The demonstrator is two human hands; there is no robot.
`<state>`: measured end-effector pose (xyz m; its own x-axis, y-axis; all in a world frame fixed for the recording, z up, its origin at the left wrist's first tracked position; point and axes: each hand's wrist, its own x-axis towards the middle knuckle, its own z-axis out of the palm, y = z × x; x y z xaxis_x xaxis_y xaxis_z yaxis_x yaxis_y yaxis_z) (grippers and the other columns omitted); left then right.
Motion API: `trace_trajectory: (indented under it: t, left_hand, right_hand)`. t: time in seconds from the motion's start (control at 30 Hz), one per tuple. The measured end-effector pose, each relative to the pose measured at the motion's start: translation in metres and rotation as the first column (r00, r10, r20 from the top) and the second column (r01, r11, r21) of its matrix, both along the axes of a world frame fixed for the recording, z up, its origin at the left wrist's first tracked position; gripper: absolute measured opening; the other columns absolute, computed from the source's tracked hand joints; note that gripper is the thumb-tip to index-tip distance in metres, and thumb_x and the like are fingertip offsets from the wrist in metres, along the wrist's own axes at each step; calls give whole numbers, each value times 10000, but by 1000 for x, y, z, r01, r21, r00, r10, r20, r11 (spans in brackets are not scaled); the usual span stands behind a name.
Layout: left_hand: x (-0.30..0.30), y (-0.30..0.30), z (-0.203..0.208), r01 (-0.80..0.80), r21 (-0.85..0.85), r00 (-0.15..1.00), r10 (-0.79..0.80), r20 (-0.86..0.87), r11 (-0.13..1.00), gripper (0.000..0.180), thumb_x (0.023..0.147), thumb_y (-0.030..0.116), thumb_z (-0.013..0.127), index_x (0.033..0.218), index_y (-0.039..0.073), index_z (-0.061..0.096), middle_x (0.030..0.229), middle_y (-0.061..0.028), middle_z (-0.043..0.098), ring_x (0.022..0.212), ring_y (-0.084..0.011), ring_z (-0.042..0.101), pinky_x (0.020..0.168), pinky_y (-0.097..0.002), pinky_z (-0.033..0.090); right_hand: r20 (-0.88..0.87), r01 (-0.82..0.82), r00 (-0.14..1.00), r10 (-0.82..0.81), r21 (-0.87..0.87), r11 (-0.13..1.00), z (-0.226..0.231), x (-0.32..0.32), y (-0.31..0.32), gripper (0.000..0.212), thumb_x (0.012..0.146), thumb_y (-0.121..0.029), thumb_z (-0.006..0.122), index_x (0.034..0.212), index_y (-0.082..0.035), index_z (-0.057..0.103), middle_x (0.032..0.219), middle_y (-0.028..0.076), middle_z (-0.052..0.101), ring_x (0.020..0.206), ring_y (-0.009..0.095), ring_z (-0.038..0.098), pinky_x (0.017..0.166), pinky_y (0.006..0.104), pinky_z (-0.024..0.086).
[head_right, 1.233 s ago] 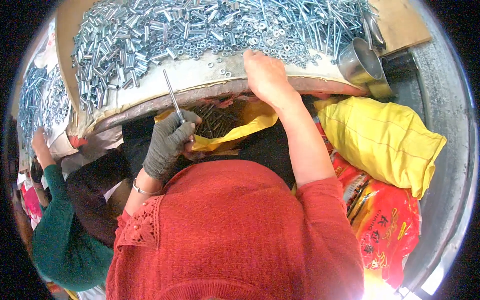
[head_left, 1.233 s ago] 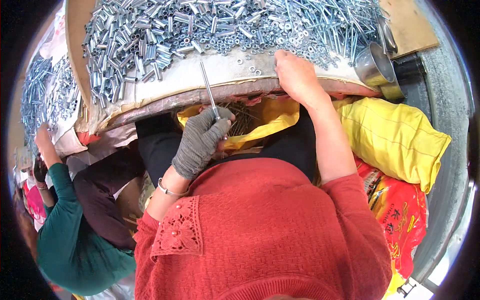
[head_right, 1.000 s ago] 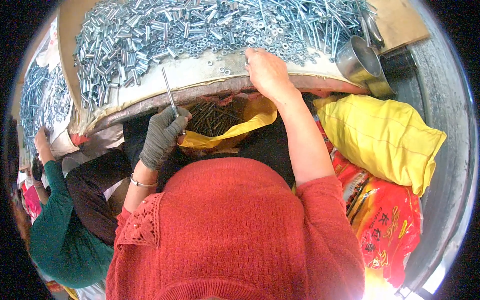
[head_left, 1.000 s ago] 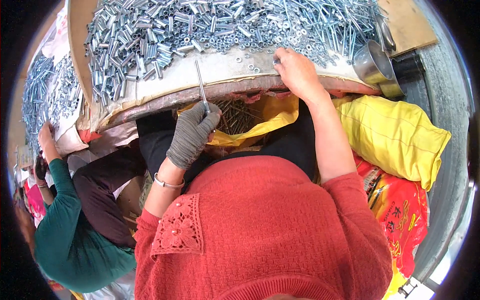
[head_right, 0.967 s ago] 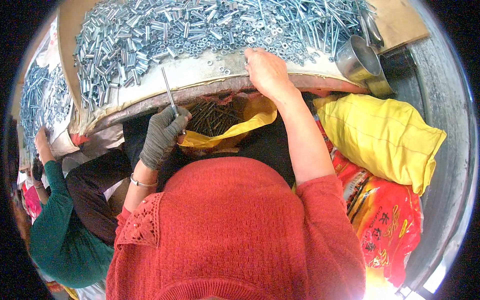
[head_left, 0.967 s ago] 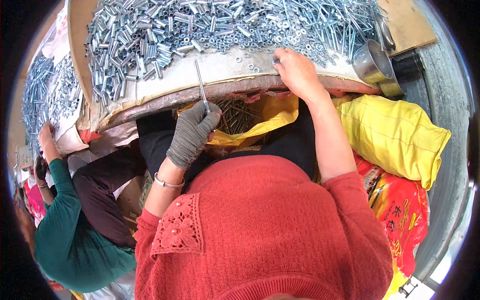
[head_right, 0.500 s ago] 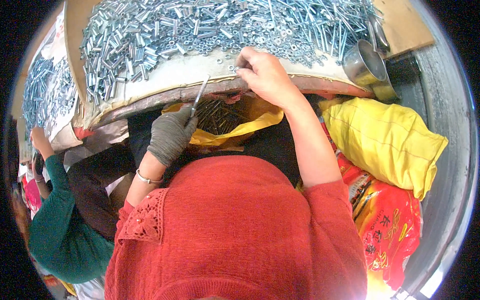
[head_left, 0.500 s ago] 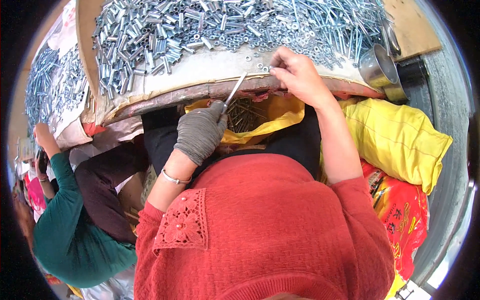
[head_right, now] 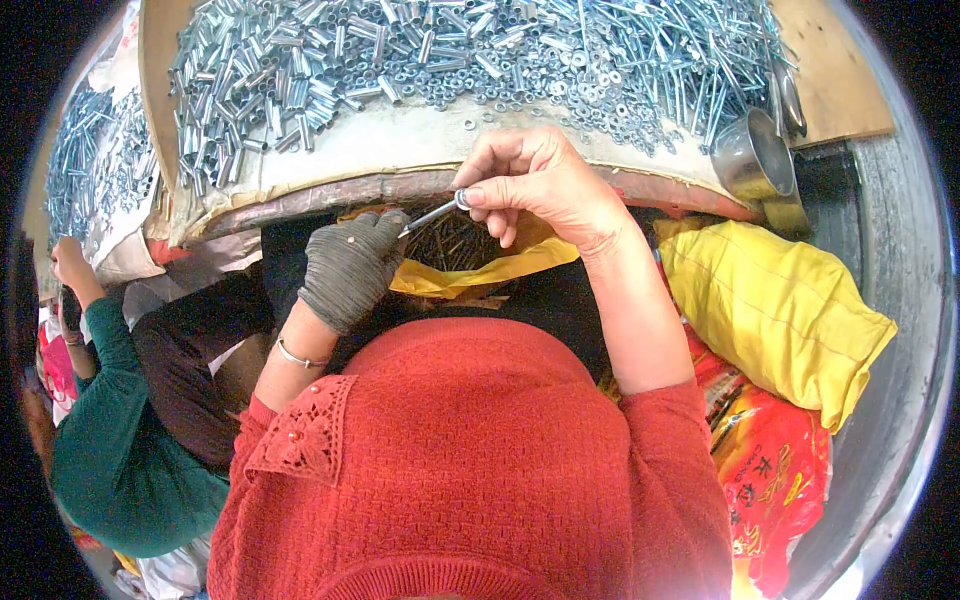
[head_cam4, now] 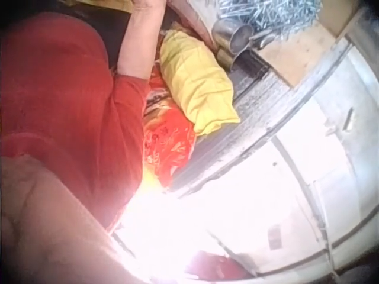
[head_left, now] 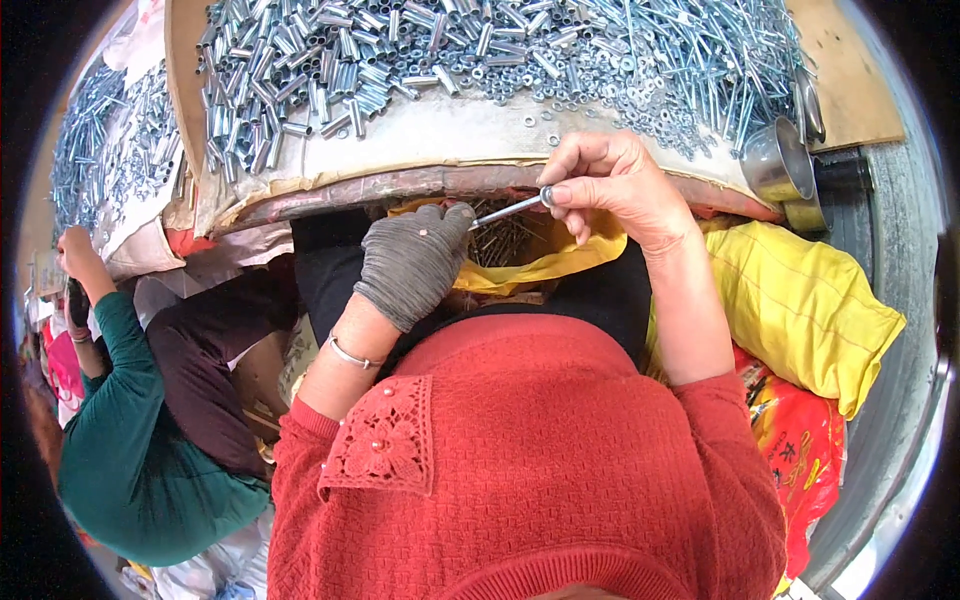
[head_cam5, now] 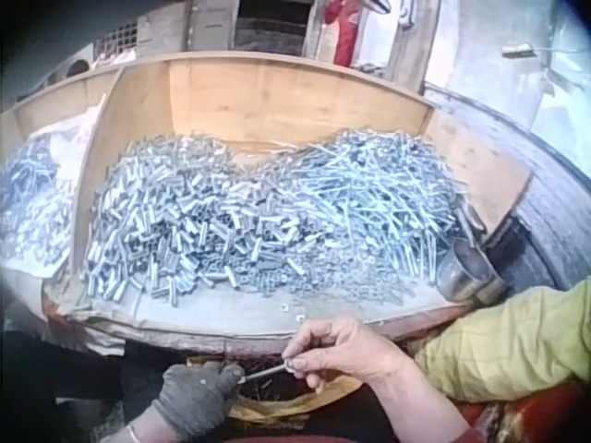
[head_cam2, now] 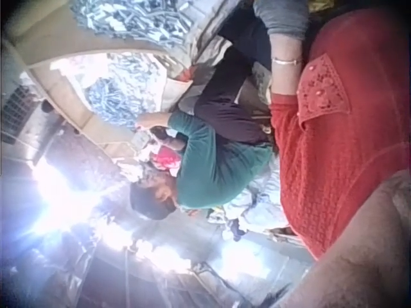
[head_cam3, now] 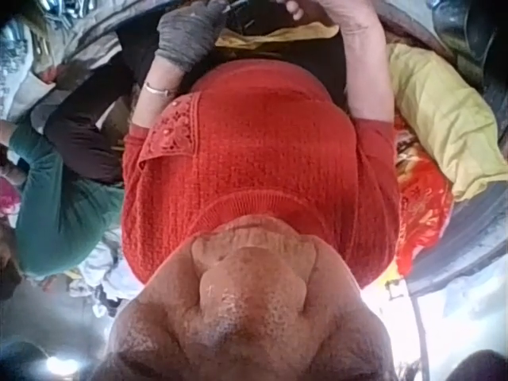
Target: The person assembles hardware fasteners by sliding washers, nuts, and metal sleeves onto metal rods by hand.
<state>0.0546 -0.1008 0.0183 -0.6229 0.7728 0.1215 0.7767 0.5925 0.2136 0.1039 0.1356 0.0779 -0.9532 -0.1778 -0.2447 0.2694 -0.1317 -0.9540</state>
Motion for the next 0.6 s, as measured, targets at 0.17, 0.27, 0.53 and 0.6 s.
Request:
trace_trajectory:
  t: [0.17, 0.27, 0.53, 0.6]
  left_hand:
    - [-8, -12, -2, -4, 137, 1000, 6, -11, 991, 136, 808, 188, 624, 925, 118, 621, 767, -97, 628, 675, -294, 627, 539, -384, 486]
    - [-6, -21, -8, -21, 263, 995, -7, 104, 965, 137, 831, 161, 615, 942, 91, 650, 754, -101, 643, 645, -231, 631, 555, -336, 486]
    - [-10, -26, -1, -391, 373, 576, -92, 812, 841, 192, 853, 158, 587, 968, 15, 643, 642, -78, 565, 611, -111, 530, 607, -278, 460]
    - [-12, -27, -1, -380, 358, 598, -69, 798, 853, 199, 853, 175, 587, 966, 21, 643, 657, -96, 584, 617, -147, 564, 611, -293, 467]
  right_hand:
    - [55, -123, 990, 129, -106, 987, -5, -22, -12, 320, 795, -142, 708, 1034, 36, 589, 719, 64, 638, 536, 113, 608, 440, 215, 504]
    - [-100, -43, 994, 47, 43, 998, -4, -47, -15, 317, 795, -132, 691, 1056, 18, 590, 738, 63, 638, 555, 101, 608, 431, 212, 495]
    - [-394, 447, 870, 296, 884, -138, -47, -101, -32, 188, 825, -143, 545, 932, 8, 581, 861, 207, 631, 773, 330, 660, 662, 426, 532]
    - [-376, 430, 883, 282, 888, -161, -47, -102, -34, 153, 814, -88, 501, 920, -5, 574, 887, 199, 614, 775, 332, 658, 668, 432, 530]
